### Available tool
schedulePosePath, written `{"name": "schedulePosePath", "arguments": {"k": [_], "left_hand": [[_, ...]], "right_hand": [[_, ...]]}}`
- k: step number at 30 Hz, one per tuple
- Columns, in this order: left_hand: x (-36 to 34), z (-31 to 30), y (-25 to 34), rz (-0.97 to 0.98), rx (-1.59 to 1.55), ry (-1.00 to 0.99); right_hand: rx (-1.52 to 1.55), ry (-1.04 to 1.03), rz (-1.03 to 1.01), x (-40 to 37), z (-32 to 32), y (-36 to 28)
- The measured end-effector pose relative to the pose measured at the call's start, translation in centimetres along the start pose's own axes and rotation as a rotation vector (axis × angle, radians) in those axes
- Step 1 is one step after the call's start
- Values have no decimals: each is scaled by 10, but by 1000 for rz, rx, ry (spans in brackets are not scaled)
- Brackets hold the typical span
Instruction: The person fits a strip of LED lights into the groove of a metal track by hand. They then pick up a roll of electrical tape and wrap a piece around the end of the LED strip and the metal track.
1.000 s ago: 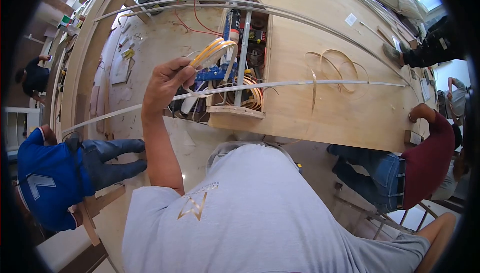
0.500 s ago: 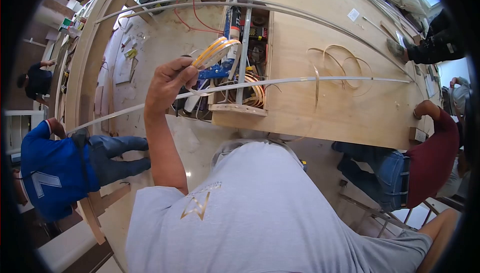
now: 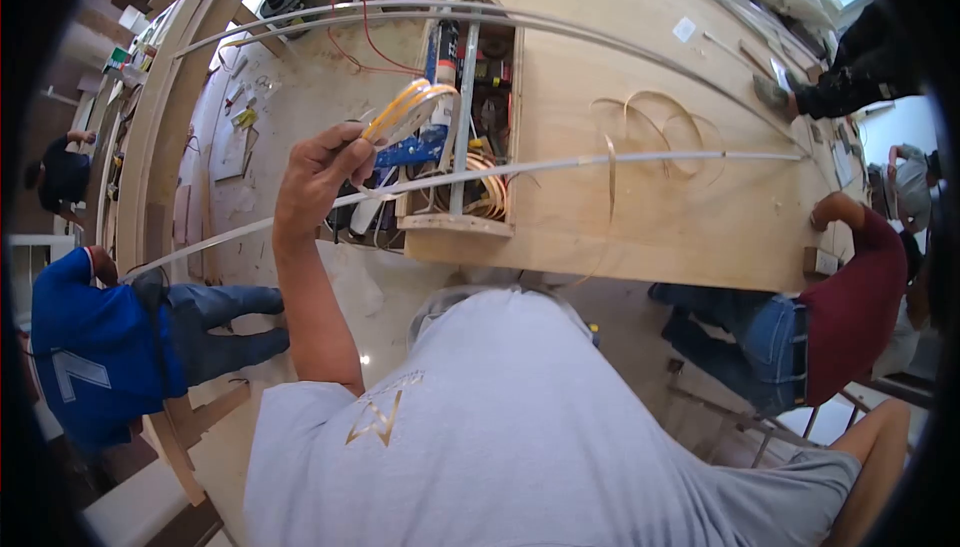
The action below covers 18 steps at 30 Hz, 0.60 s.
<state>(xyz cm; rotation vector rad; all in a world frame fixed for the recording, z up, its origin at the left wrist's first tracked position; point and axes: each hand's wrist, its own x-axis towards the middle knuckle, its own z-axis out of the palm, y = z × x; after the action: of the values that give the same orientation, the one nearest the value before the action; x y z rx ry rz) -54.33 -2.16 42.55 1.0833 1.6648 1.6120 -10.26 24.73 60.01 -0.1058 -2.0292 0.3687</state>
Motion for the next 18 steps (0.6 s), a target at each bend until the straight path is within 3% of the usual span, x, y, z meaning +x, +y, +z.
{"name": "schedulePosePath", "arguments": {"k": [11, 18], "left_hand": [[-10, 0, -2, -1, -26, 137], [-10, -3, -13, 43, -136, 152]], "right_hand": [[-4, 68, -431, 42, -18, -42], [149, 409, -713, 56, -15, -74]]}}
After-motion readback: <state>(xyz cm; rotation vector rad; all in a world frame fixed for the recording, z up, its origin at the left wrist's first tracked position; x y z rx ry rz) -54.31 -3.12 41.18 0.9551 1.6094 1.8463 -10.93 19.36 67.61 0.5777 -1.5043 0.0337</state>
